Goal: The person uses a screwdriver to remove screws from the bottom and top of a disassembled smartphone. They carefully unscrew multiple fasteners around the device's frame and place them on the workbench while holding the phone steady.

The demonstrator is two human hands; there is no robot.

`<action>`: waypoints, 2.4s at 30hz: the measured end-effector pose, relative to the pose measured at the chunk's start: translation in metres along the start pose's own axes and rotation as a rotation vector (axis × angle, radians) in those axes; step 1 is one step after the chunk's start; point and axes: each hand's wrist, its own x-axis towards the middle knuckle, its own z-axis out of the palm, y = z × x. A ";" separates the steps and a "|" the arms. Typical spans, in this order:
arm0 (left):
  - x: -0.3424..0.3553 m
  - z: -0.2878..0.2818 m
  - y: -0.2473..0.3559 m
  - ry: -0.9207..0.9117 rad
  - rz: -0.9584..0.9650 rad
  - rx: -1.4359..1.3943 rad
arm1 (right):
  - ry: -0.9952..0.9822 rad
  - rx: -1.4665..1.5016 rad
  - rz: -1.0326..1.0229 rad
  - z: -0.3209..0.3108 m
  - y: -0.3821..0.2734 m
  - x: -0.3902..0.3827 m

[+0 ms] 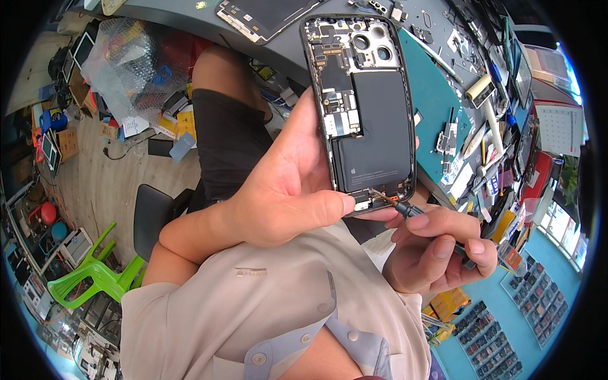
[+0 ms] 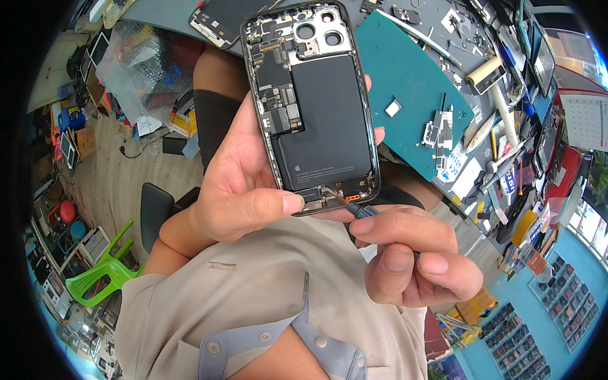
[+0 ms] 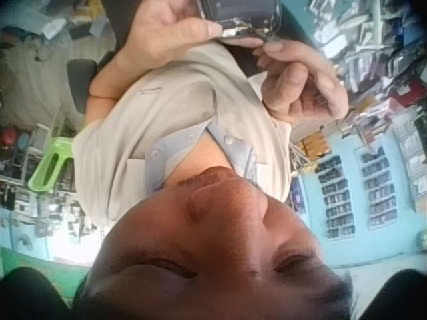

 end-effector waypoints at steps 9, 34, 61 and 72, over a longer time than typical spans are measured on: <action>0.002 0.002 -0.005 0.055 0.051 0.038 | 0.073 0.037 -0.067 0.009 0.005 0.001; -0.002 0.000 0.000 0.006 0.002 0.044 | 0.089 -0.043 0.027 0.007 -0.002 0.006; -0.001 0.002 -0.006 0.062 0.049 0.070 | 0.104 -0.037 0.001 0.009 -0.003 0.008; -0.003 -0.002 -0.001 -0.023 -0.029 0.042 | 0.097 0.009 -0.013 0.013 -0.001 0.010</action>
